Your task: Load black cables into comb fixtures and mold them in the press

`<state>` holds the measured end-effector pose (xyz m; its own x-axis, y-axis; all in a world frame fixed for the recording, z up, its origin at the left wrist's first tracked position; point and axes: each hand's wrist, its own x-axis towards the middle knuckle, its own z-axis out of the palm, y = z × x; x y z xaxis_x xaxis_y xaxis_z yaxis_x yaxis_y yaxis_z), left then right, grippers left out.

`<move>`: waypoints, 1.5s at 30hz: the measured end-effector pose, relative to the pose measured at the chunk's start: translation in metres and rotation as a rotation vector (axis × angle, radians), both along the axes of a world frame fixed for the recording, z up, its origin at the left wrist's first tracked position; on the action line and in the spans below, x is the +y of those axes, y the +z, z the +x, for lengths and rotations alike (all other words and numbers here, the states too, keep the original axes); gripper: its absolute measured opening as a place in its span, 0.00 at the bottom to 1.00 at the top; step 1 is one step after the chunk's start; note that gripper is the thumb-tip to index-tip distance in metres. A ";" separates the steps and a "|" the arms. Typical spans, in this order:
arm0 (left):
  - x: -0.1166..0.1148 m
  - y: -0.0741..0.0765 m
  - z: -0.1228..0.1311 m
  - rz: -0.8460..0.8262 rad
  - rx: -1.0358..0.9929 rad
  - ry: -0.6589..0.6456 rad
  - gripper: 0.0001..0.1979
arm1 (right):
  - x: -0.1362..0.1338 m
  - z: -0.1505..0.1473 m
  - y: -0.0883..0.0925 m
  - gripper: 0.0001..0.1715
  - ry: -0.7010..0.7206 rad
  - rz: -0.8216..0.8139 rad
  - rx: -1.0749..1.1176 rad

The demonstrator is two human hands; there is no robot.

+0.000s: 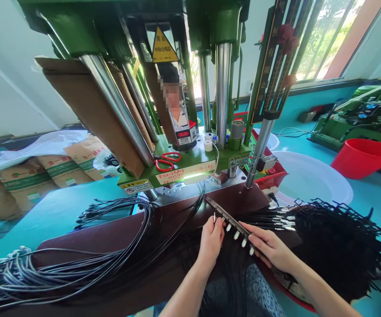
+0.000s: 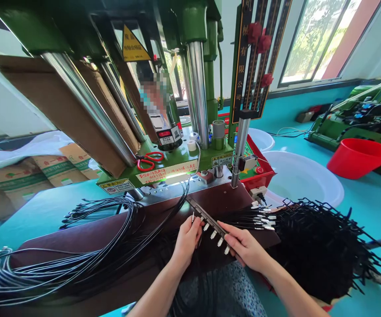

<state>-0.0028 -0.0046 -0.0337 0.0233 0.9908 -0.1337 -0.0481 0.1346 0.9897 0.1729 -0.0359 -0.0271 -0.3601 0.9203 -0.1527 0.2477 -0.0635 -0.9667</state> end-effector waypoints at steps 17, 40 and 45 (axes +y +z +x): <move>0.006 0.012 -0.030 -0.104 -0.177 -0.003 0.20 | 0.005 0.005 0.000 0.32 -0.044 -0.099 0.163; 0.007 -0.003 -0.029 0.021 0.060 -0.194 0.18 | 0.005 0.007 0.003 0.33 0.044 -0.118 0.050; 0.007 -0.009 -0.028 0.051 0.086 -0.155 0.17 | 0.003 0.006 0.000 0.33 0.098 -0.067 -0.029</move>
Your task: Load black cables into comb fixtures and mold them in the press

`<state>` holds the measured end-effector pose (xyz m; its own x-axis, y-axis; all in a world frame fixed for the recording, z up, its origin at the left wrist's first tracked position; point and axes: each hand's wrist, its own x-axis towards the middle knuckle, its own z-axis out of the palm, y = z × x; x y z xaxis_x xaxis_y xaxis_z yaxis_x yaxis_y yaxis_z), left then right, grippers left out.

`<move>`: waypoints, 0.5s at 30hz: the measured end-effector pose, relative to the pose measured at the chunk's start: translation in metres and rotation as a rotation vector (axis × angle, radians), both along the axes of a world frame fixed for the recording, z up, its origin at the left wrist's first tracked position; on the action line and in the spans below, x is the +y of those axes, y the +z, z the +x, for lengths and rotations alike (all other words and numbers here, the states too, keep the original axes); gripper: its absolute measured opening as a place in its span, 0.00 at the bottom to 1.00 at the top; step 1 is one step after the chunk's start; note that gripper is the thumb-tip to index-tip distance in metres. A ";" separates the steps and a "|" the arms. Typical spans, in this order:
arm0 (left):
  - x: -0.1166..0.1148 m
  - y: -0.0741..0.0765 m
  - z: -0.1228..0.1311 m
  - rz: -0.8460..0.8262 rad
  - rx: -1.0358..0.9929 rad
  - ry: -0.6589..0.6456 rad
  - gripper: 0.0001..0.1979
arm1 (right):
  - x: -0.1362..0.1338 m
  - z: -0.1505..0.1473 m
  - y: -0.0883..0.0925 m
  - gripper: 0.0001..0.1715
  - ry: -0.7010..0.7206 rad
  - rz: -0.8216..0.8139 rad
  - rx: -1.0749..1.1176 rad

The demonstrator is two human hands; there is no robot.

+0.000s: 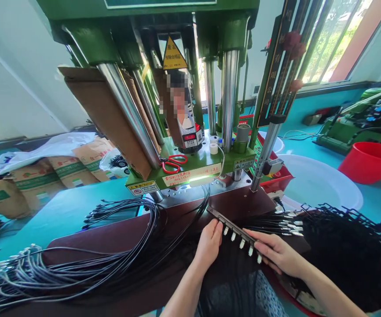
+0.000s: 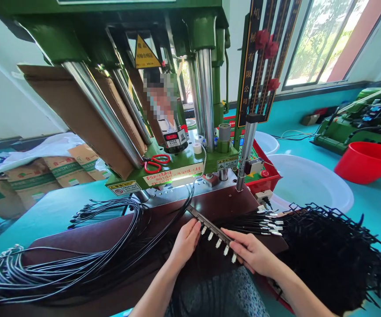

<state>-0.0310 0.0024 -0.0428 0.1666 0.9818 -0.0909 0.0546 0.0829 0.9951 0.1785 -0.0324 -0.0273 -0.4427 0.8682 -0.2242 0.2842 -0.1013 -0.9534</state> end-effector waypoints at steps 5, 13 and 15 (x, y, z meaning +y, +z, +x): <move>0.002 0.003 0.002 -0.010 0.019 0.033 0.17 | -0.001 -0.002 0.000 0.33 0.016 0.019 -0.039; -0.010 0.028 -0.014 0.121 0.382 -0.017 0.16 | 0.046 0.033 0.035 0.27 0.041 -0.024 -0.266; -0.014 0.036 -0.019 0.237 0.494 -0.018 0.12 | 0.066 0.040 0.045 0.24 0.131 -0.002 -0.350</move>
<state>-0.0497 -0.0111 -0.0063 0.1768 0.9824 0.0608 0.5192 -0.1455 0.8422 0.2180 0.0339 0.0180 -0.4459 0.8090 -0.3830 0.6038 -0.0440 -0.7959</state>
